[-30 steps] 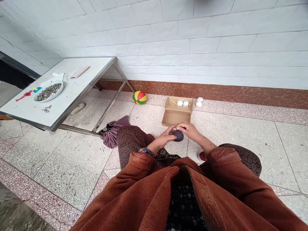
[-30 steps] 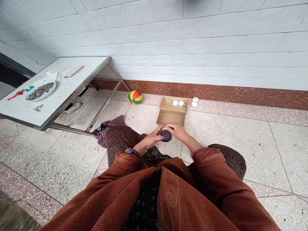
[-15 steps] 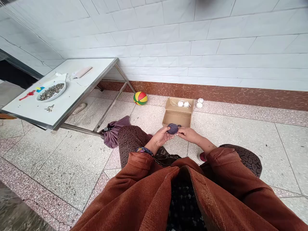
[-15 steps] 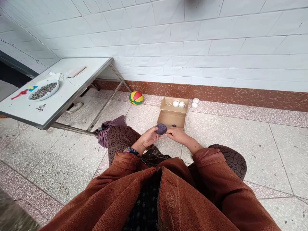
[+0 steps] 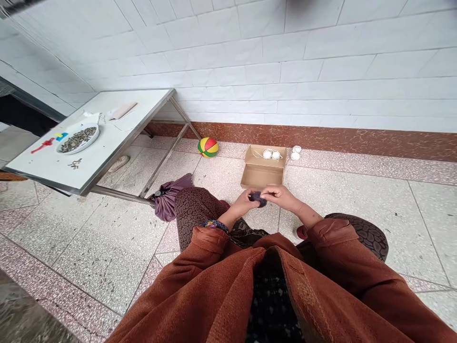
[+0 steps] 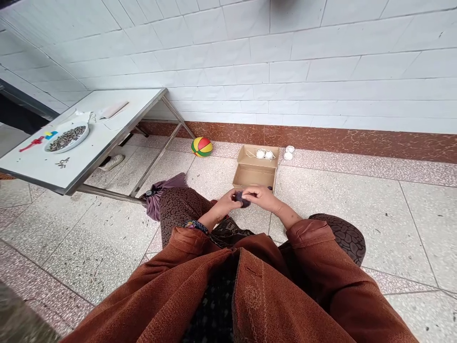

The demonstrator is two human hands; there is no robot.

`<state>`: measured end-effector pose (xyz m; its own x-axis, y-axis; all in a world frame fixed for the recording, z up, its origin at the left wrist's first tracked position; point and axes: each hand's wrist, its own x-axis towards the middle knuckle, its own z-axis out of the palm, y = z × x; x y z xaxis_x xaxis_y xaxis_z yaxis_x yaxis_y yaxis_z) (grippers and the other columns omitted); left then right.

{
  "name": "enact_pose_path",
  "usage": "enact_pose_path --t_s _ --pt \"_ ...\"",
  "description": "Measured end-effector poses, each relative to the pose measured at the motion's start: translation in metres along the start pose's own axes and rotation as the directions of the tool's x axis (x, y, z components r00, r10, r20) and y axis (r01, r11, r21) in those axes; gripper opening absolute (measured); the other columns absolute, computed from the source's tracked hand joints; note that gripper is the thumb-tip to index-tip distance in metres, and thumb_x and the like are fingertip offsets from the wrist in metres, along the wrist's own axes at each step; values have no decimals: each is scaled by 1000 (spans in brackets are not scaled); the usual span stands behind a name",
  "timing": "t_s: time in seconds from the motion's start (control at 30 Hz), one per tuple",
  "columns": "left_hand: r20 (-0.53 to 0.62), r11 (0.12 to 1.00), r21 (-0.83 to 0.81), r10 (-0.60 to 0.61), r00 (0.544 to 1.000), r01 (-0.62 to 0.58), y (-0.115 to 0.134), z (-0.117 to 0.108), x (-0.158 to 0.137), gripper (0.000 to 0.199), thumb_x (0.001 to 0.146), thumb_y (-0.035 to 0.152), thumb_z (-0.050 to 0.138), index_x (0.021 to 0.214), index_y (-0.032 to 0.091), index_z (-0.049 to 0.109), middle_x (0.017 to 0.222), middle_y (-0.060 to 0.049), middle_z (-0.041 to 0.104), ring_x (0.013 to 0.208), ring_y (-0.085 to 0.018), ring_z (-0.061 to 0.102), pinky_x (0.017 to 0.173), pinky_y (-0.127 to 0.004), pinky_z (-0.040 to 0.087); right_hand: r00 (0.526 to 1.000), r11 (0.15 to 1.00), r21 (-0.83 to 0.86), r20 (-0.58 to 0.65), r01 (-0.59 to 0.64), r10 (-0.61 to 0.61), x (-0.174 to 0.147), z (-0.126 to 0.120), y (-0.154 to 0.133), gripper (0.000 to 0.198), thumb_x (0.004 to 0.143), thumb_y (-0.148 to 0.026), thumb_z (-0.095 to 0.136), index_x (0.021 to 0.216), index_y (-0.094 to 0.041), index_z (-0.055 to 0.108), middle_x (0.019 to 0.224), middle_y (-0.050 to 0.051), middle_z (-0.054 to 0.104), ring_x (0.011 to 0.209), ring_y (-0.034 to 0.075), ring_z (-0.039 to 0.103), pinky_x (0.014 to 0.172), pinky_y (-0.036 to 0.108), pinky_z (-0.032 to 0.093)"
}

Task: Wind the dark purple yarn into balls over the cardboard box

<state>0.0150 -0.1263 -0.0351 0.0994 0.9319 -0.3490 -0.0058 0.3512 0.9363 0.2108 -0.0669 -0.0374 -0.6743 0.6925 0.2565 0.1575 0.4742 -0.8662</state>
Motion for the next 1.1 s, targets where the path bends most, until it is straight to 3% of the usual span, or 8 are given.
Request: enact_pose_path --t_s 0.1,0.27,0.37,0.53,0.67,0.83,0.97,1.1 --pt "197 998 -57 6 980 6 3 4 -5 63 61 13 77 122 18 61 101 -4 64 91 -16 59 86 -31 45 992 999 12 -120 -42 43 2 -3 3 34 94 -52 61 86 -22 76 82 5 69 78 20 63 77 33 49" --pt "415 899 -404 16 910 168 13 10 -14 72 69 20 74 138 27 54 120 -9 65 102 -22 65 89 -36 50 970 980 163 -193 -118 149 2 8 14 33 94 -53 61 89 -21 72 88 4 72 83 20 65 79 32 50" --pt "374 821 -545 53 926 173 17 8 -13 65 72 22 72 135 24 57 127 -11 66 104 -24 67 91 -39 52 970 977 163 -177 -137 166 0 15 24 31 96 -49 56 89 -21 68 87 3 72 79 18 64 75 30 49" --pt "152 776 -623 1 988 95 13 -2 -3 41 75 22 73 115 17 67 116 -10 72 102 -21 68 93 -36 54 981 969 -161 -88 -185 173 -3 17 32 23 100 -34 46 99 -20 64 80 4 69 72 19 61 69 29 44" --pt "-12 813 -579 -74 997 53 5 -8 5 33 76 19 73 107 15 66 106 -9 73 93 -19 69 89 -35 55 986 950 -290 81 -113 142 -4 18 32 20 99 -34 53 95 -20 67 85 5 71 77 20 64 71 29 45" --pt "-105 875 -483 -53 993 -4 0 -5 8 36 71 19 73 106 15 64 106 -9 72 95 -19 67 90 -37 53 981 984 -171 195 52 -18 -3 19 23 26 99 -40 55 89 -22 72 86 5 71 82 20 65 77 30 48" --pt "-160 989 -126 52 986 -73 -2 -3 6 44 64 15 75 107 15 66 107 -7 69 99 -20 63 96 -36 47 990 999 -20 134 45 -42 -1 12 9 32 98 -48 57 91 -22 75 86 5 72 80 19 65 77 30 49" --pt "-9 998 25 52 999 -52 -2 0 1 56 62 15 77 117 16 65 105 -6 67 94 -19 60 94 -35 44 998 999 22 -64 -26 28 2 3 7 32 96 -48 59 88 -21 74 83 5 71 79 19 63 77 32 49"
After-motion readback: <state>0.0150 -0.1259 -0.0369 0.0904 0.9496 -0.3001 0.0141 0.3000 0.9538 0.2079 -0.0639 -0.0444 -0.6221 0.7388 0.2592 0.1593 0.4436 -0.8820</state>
